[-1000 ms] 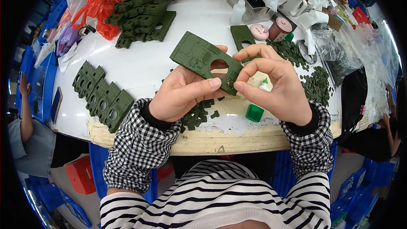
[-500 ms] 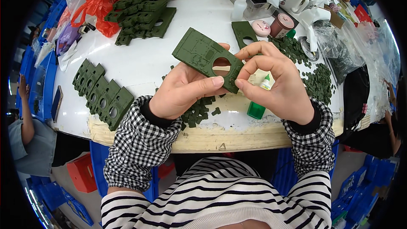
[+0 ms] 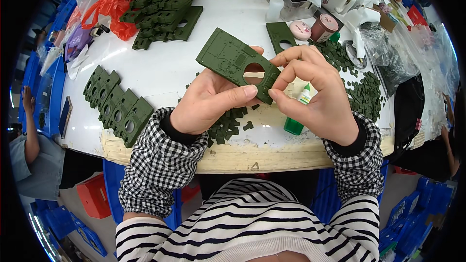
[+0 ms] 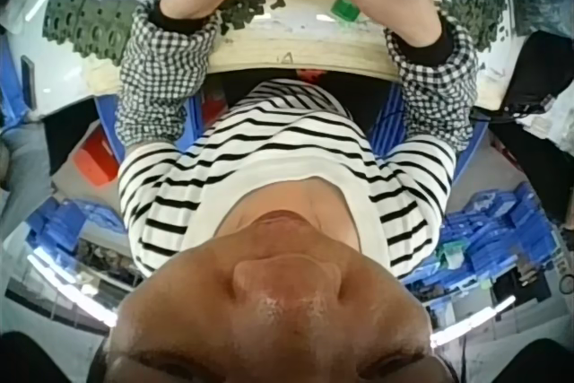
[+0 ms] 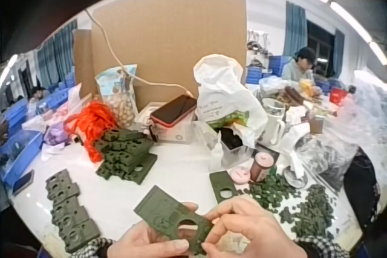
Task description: Applying glue to toy tank components and assembling them on a production table.
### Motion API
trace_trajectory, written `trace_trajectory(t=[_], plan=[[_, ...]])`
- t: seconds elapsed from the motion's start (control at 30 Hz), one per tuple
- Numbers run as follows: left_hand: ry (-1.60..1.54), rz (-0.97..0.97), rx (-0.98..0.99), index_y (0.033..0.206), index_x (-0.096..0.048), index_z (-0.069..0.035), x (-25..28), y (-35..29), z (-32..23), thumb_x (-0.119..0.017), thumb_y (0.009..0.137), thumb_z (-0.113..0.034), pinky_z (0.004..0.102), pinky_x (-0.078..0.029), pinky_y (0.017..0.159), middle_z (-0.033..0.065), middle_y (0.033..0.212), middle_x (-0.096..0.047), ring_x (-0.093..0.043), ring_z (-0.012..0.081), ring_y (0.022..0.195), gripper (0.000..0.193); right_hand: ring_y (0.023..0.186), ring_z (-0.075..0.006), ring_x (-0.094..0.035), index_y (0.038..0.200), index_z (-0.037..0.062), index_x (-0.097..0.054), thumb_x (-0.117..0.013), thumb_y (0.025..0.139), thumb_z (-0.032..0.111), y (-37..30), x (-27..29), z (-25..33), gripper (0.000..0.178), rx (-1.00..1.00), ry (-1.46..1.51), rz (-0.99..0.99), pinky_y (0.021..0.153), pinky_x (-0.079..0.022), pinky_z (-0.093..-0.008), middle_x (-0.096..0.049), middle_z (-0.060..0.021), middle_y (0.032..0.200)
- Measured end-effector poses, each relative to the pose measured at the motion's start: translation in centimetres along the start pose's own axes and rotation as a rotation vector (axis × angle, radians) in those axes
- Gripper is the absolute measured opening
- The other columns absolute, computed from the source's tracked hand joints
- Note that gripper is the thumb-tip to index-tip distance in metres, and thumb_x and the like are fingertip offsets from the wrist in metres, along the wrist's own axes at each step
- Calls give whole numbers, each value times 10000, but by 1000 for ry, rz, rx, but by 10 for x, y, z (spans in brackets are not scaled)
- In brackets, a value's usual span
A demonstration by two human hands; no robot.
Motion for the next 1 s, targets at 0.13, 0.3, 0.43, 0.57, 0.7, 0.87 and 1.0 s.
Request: trace_trajectory(t=[0.13,0.3,0.43,0.57,0.7,0.87,1.0], plan=[[6,-7,-1,1415,-251,-6,0,-1,-1,-558,885,-96,367,-494,947,136,1290,-470,-502,231,1196,618,876,-243,-546,704,49,-591,-704,679,55,0,0,1,116,2,4,2,782,-428,-336,-598,-84,930],[-1,9,-12,1418,-243,-9,-1,-1,-2,-556,885,-102,363,-494,947,138,1287,-470,-501,231,1199,625,932,-239,-552,733,37,-598,-706,694,46,0,-1,1,116,-17,-5,45,838,-422,-334,-596,-104,989],[-57,22,-15,1424,-232,-17,-4,-1,-6,-545,890,-112,374,-486,959,145,1292,-469,-507,239,1198,627,975,-244,-550,789,33,-618,-711,710,49,0,3,-2,123,-51,92,31,886,-410,-342,-595,-118,1039],[-91,0,-50,1424,-231,-23,-2,-3,-13,-540,892,-116,398,-475,971,161,1303,-462,-513,260,1192,622,938,-241,-541,823,70,-646,-755,684,76,4,10,10,177,55,12,-42,815,-422,-343,-603,-92,992],[-104,-9,-142,1421,-228,-33,-5,-1,-18,-554,889,-132,420,-468,974,203,1352,-418,-493,293,1214,632,966,-264,-506,844,90,-662,-811,625,105,1,10,25,266,126,-158,-83,835,-412,-380,-577,-71,993],[-70,6,-216,1420,-215,-43,-7,-2,-23,-549,891,-132,426,-465,975,240,1401,-354,-446,313,1257,633,950,-276,-493,858,100,-673,-808,608,94,-2,7,30,284,139,-260,-151,828,-404,-395,-563,-51,945],[-76,11,-209,1419,-219,-54,-7,-2,-23,-547,890,-126,425,-464,976,239,1405,-347,-437,314,1264,626,946,-273,-493,868,100,-679,-804,607,77,-3,6,33,291,181,-293,-172,815,-410,-391,-568,-41,929]])
Point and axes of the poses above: each hand's wrist, its own y-axis towards the middle knuckle, its own x-axis out of the back of the hand, z = x × y, the point moved 8 cm from there along y, towards the middle knuckle
